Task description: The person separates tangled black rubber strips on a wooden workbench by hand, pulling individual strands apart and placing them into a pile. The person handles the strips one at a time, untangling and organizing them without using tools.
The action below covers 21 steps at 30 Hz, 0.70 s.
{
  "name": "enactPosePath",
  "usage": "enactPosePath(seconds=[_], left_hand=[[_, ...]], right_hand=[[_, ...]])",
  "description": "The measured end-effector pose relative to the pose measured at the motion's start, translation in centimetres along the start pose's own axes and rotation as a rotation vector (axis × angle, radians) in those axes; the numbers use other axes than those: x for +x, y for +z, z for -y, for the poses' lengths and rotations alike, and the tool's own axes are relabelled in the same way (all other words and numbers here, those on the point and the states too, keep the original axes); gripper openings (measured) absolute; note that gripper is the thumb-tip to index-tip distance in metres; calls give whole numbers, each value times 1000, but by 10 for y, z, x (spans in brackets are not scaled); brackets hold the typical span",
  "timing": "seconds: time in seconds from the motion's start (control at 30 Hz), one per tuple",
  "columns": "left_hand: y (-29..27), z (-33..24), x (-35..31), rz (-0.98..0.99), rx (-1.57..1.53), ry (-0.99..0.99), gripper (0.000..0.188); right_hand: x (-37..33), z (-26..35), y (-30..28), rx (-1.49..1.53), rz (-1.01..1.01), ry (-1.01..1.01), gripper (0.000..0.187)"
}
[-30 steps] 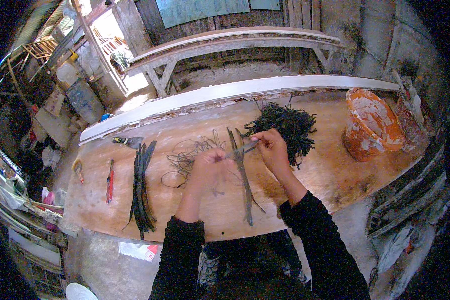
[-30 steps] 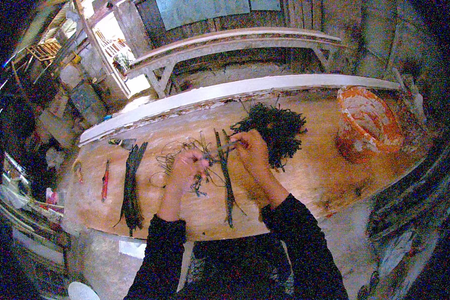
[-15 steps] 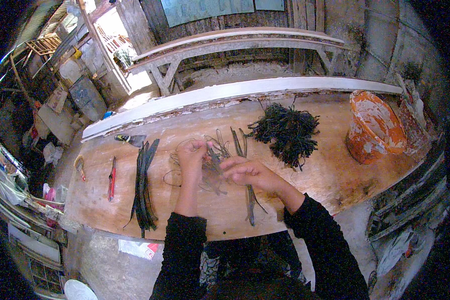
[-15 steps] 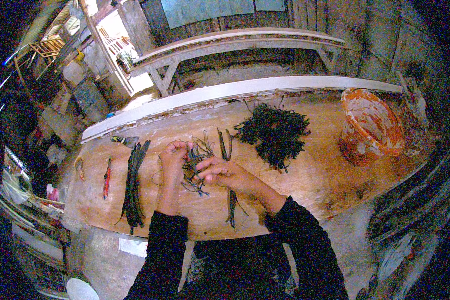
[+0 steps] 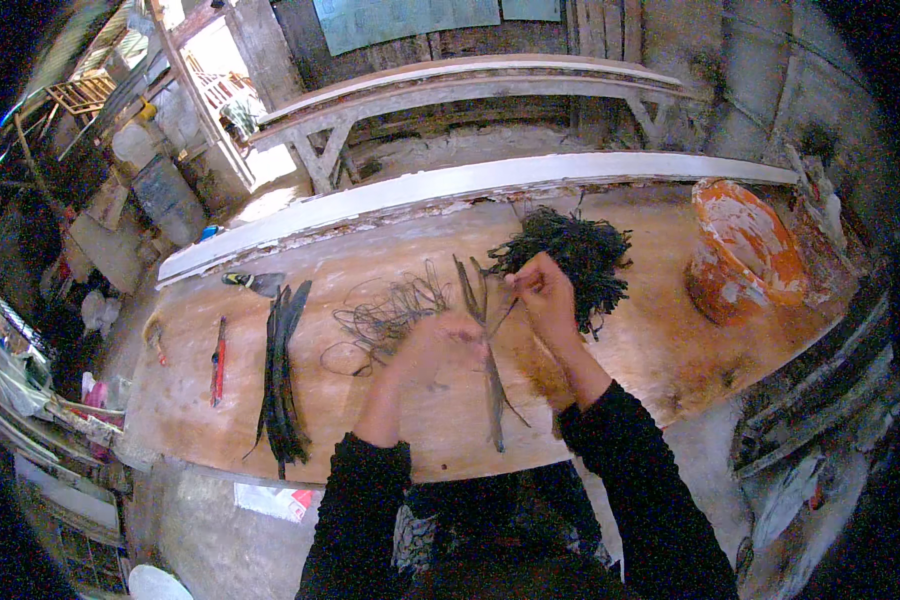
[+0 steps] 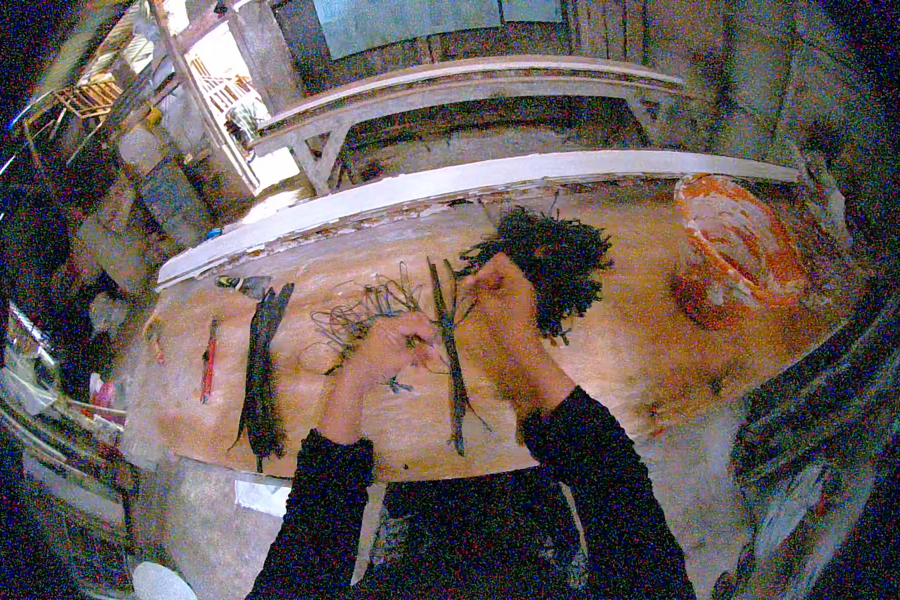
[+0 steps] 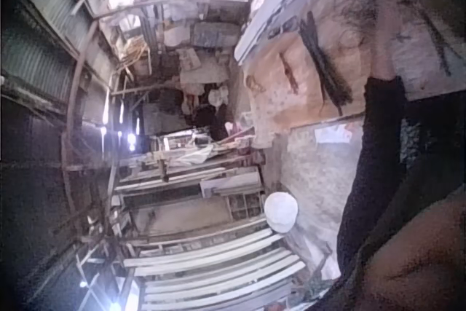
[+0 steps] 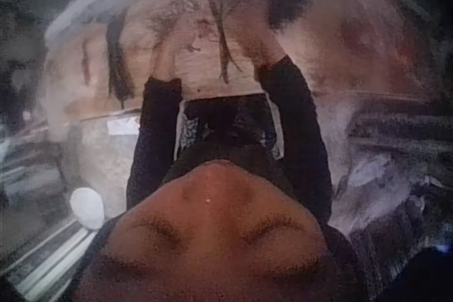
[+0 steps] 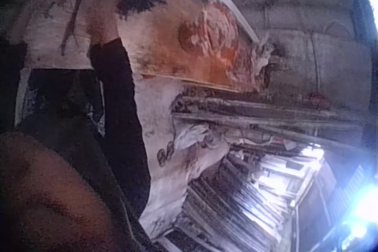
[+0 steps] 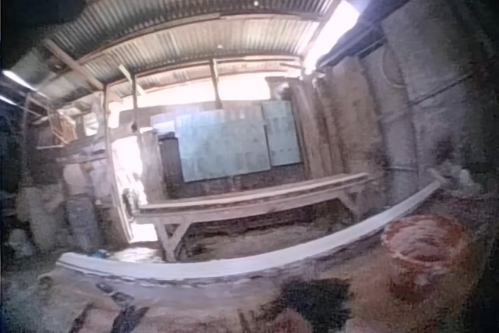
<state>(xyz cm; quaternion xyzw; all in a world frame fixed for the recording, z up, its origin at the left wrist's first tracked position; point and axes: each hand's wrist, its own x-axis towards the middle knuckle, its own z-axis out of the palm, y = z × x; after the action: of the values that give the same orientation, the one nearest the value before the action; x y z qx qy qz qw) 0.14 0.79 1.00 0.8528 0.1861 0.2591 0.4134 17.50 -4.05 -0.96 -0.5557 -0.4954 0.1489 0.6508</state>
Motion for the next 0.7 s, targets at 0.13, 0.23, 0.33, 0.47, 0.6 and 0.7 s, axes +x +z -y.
enactPosePath(seconds=[0.13, 0.23, 0.33, 0.47, 0.6, 0.7], left_hand=[[21, -12, -7, 108, -396, -144, 12], [11, -6, -5, 23, -216, -65, 11], [3, 5, -1, -229, -345, -210, 10], [-18, 15, 4, -593, -319, -246, 8], [-32, 32, 5, -680, -302, -293, 4], [-30, 29, 4, -666, -225, -333, 4]], right_hand=[[-2, 7, 5, -34, -138, 42, 9], [-1, -2, 2, -121, -148, 11, 8], [1, -6, -4, -220, -176, -38, 6], [-4, 0, -3, -103, 84, -120, 6], [-28, 46, 14, 312, 641, 61, 9], [-35, 62, 18, 472, 812, 157, 13]])
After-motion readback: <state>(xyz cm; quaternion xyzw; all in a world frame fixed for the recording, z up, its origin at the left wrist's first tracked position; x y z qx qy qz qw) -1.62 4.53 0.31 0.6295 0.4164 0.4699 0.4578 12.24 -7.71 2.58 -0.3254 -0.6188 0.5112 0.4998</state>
